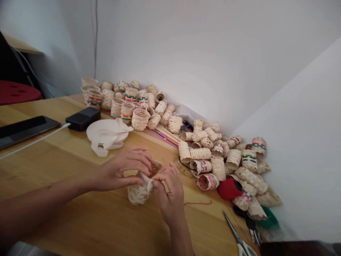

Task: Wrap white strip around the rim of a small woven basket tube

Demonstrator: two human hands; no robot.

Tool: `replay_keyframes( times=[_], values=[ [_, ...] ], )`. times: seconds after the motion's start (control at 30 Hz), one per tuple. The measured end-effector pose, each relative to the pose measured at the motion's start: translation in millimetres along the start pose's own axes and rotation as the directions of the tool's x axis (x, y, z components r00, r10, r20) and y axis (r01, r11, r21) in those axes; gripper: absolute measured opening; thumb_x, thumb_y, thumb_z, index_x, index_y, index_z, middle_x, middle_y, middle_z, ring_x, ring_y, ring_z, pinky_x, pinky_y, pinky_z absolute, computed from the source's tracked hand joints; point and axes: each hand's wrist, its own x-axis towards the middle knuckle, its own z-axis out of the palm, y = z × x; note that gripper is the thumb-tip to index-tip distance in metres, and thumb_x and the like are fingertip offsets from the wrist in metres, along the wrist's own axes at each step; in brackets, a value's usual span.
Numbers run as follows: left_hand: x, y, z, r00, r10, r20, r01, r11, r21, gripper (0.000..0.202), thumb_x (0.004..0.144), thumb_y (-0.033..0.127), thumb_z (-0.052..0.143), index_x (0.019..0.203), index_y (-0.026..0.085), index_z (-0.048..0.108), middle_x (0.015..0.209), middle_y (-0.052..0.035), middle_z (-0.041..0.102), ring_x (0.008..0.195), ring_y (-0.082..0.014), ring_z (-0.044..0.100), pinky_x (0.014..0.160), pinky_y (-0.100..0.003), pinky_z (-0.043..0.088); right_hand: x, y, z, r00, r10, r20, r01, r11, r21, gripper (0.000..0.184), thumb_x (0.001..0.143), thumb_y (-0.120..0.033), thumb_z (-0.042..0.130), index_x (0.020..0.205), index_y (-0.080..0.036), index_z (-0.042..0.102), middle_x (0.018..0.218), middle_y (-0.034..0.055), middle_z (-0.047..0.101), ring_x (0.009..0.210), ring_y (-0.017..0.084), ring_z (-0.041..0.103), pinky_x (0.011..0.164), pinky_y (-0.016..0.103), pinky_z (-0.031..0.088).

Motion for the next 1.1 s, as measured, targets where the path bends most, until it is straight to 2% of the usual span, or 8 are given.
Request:
replay_keyframes(
  times=[0.23, 0.3, 0.4, 0.57, 0.67, 0.73, 0.9, 1.1],
  values=[
    [-1.2, -1.1, 6.2, 0.986, -0.07, 0.153, 0.046, 0.987, 0.156, 0.012, 0.087, 0.02, 0.056, 0.083, 0.018, 0.067, 0.081, -0.001, 0.066, 0.084, -0.0151, 0.059, 0.107, -0.041, 0.027, 3.1, 0.3, 2.4, 0.997, -0.021, 0.07, 0.027, 0.996, -0.081, 0.008, 0.091, -0.02, 0.055, 0.086, -0.023, 0.06, 0.082, -0.0012, 0.063, 0.087, 0.017, 0.06, 0.104, 0.049, 0.031],
    [-2.4, -2.3, 9.0, 0.987, -0.102, 0.123, 0.082, 0.984, 0.159, 0.012, 0.086, 0.018, 0.056, 0.08, 0.018, 0.066, 0.078, -0.0002, 0.065, 0.081, -0.0145, 0.058, 0.107, -0.04, 0.027, 3.1, 2.5, 6.3, 0.998, -0.061, 0.013, 0.062, 0.985, -0.159, 0.007, 0.09, -0.022, 0.058, 0.097, -0.023, 0.06, 0.095, 0.0032, 0.064, 0.097, 0.02, 0.058, 0.1, 0.048, 0.036],
    [-3.0, -3.4, 12.9, 0.987, -0.148, 0.061, 0.139, 0.982, 0.131, 0.013, 0.085, 0.019, 0.057, 0.077, 0.017, 0.065, 0.076, -0.0006, 0.064, 0.079, -0.0151, 0.057, 0.102, -0.038, 0.032, 1.5, 5.2, 12.3, 0.987, -0.089, -0.137, 0.049, 0.962, -0.27, 0.032, 0.086, -0.029, 0.064, 0.115, -0.021, 0.054, 0.112, 0.0098, 0.06, 0.109, 0.024, 0.054, 0.093, 0.045, 0.043],
    [-1.2, -3.7, 19.5, 0.975, -0.218, -0.037, 0.219, 0.976, 0.015, 0.019, 0.085, 0.025, 0.057, 0.072, 0.015, 0.066, 0.071, -0.0012, 0.061, 0.072, -0.015, 0.055, 0.082, -0.03, 0.04, -2.5, 3.3, 17.8, 0.938, 0.021, -0.346, -0.128, 0.949, -0.289, 0.026, 0.081, -0.035, 0.069, 0.096, -0.02, 0.054, 0.09, 0.0038, 0.059, 0.089, 0.021, 0.057, 0.077, 0.036, 0.047],
    [-0.7, -3.6, 24.5, 0.951, -0.301, -0.073, 0.297, 0.953, -0.063, 0.02, 0.084, 0.027, 0.057, 0.071, 0.016, 0.068, 0.067, -0.0011, 0.061, 0.07, -0.0151, 0.054, 0.071, -0.027, 0.04, -2.8, 1.9, 19.7, 0.958, 0.031, -0.286, -0.109, 0.959, -0.26, 0.01, 0.087, -0.027, 0.062, 0.084, -0.02, 0.055, 0.077, 0.0004, 0.058, 0.074, 0.017, 0.057, 0.066, 0.03, 0.047],
    [-0.9, -3.2, 27.4, 0.921, -0.373, -0.111, 0.362, 0.926, -0.108, 0.019, 0.082, 0.026, 0.057, 0.071, 0.016, 0.068, 0.067, -0.0011, 0.062, 0.071, -0.0153, 0.055, 0.069, -0.026, 0.04, -2.7, 2.3, 21.2, 0.976, 0.001, -0.219, -0.058, 0.965, -0.254, 0.002, 0.09, -0.02, 0.056, 0.089, -0.02, 0.058, 0.081, 0.0023, 0.061, 0.077, 0.016, 0.059, 0.069, 0.029, 0.048],
    [-2.2, -2.8, 31.3, 0.843, -0.515, -0.156, 0.463, 0.842, -0.277, 0.015, 0.078, 0.023, 0.058, 0.07, 0.015, 0.067, 0.073, -0.0006, 0.065, 0.071, -0.0141, 0.058, 0.066, -0.023, 0.041, -3.5, 4.8, 24.6, 0.986, -0.078, -0.146, 0.027, 0.946, -0.322, 0.022, 0.088, -0.022, 0.061, 0.11, -0.018, 0.057, 0.097, 0.0088, 0.063, 0.093, 0.021, 0.059, 0.079, 0.036, 0.051],
    [-4.1, -5.1, 35.3, 0.825, -0.549, -0.13, 0.479, 0.804, -0.353, 0.016, 0.079, 0.026, 0.058, 0.074, 0.015, 0.068, 0.076, -0.0012, 0.067, 0.074, -0.0149, 0.06, 0.069, -0.024, 0.045, -3.7, 2.1, 25.9, 0.966, -0.139, -0.218, 0.049, 0.926, -0.374, 0.018, 0.088, -0.015, 0.058, 0.104, -0.02, 0.064, 0.09, 0.008, 0.064, 0.084, 0.019, 0.061, 0.073, 0.033, 0.052]
  ],
)
